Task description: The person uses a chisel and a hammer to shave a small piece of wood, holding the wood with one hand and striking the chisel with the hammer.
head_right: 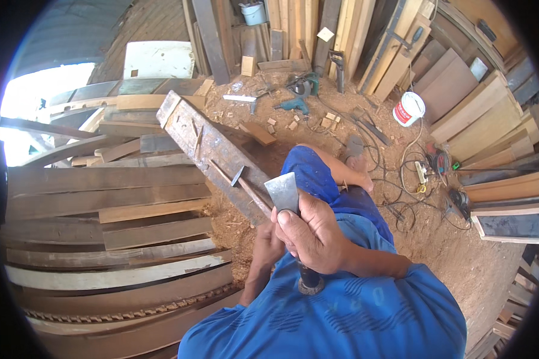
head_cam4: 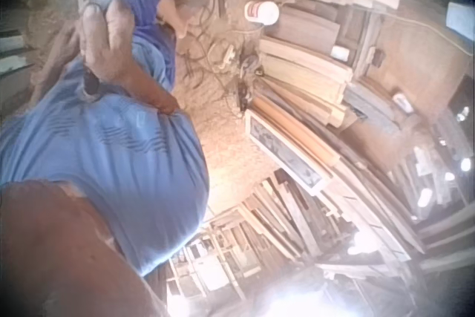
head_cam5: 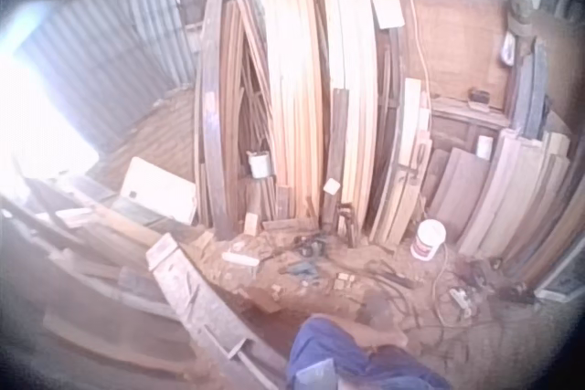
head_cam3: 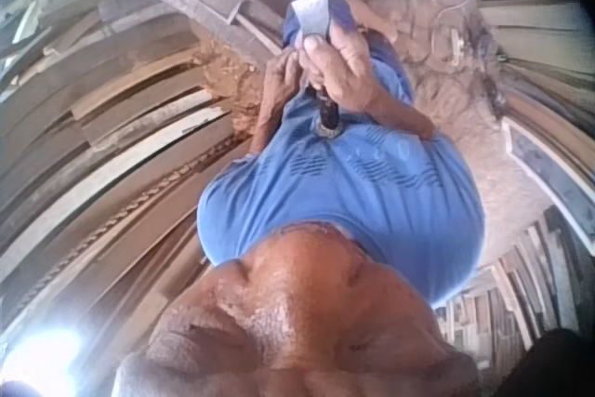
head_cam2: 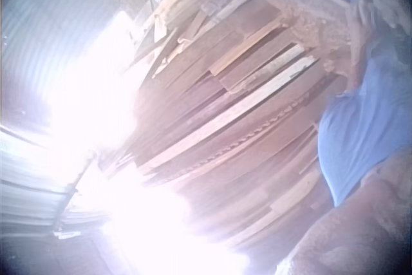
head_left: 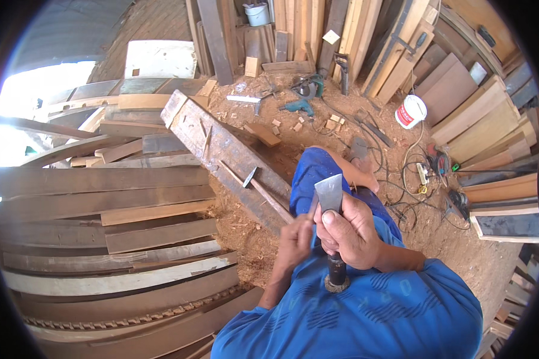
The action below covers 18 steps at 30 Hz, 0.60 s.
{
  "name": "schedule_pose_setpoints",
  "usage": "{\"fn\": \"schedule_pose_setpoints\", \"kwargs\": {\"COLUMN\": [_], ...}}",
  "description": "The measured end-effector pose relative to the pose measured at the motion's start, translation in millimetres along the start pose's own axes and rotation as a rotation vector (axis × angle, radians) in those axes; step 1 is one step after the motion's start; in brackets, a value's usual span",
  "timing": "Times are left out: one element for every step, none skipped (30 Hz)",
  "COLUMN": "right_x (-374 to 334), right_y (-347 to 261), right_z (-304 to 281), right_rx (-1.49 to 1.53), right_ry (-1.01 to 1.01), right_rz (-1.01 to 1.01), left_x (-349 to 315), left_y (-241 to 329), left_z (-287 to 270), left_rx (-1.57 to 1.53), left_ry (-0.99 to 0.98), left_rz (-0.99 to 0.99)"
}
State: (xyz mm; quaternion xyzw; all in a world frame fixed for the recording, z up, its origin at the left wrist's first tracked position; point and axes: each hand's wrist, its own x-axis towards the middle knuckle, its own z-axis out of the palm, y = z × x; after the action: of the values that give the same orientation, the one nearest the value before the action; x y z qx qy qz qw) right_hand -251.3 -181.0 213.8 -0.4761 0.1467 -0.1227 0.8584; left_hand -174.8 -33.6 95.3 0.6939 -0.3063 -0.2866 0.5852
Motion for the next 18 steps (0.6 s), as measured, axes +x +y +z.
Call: {"fn": "schedule_pose_setpoints", "kwargs": {"right_x": [-4,3,7,12,17,21,23,25,26,27,29,33,36,42,47,53,57,60], "right_y": [1,4,9,9,8,10,12,13,14,17,19,22,25,31,37,41,43,44], "right_z": [-2,-8,-15,-21,-25,-28,-29,-29,-30,-29,-30,-30,-30,-31,-33,-35,-37,-37], "right_rx": [-0.045,-0.056,0.081,0.141,0.202,0.235,0.231,0.248,0.264,0.247,0.246,0.133,0.018,-0.041,-0.045,-0.016,0.011,0.081], "right_ry": [0.017,0.057,0.112,0.137,0.161,0.171,0.170,0.169,0.168,0.155,0.158,0.141,0.128,0.169,0.172,0.142,0.110,0.099], "right_rz": [-0.041,-0.048,0.054,0.043,0.034,0.046,0.037,0.054,0.071,0.068,0.069,0.091,0.112,0.120,0.123,0.130,0.139,0.143], "left_x": [-7,3,9,19,26,31,38,42,46,47,48,48,48,47,45,40,37,36], "left_y": [-3,1,7,8,9,13,17,19,20,17,15,13,11,11,11,10,10,6], "left_z": [-1,-9,-14,-16,-18,-20,-19,-19,-18,-17,-16,-17,-16,-16,-18,-21,-22,-22], "left_rx": [-0.197,-0.332,-0.449,-0.519,-0.589,-0.582,-0.660,-0.739,-0.739,-0.730,-0.720,-0.722,-0.697,-0.672,-0.677,-0.732,-0.787,-0.793], "left_ry": [0.069,0.087,0.060,0.060,0.060,0.064,0.066,0.068,0.062,0.063,0.065,0.066,0.024,-0.016,-0.017,-0.075,-0.132,-0.125], "left_rz": [-0.254,-0.200,-0.201,-0.175,-0.149,-0.138,-0.137,-0.136,-0.129,-0.129,-0.129,-0.131,-0.130,-0.129,-0.131,-0.163,-0.195,-0.193]}}
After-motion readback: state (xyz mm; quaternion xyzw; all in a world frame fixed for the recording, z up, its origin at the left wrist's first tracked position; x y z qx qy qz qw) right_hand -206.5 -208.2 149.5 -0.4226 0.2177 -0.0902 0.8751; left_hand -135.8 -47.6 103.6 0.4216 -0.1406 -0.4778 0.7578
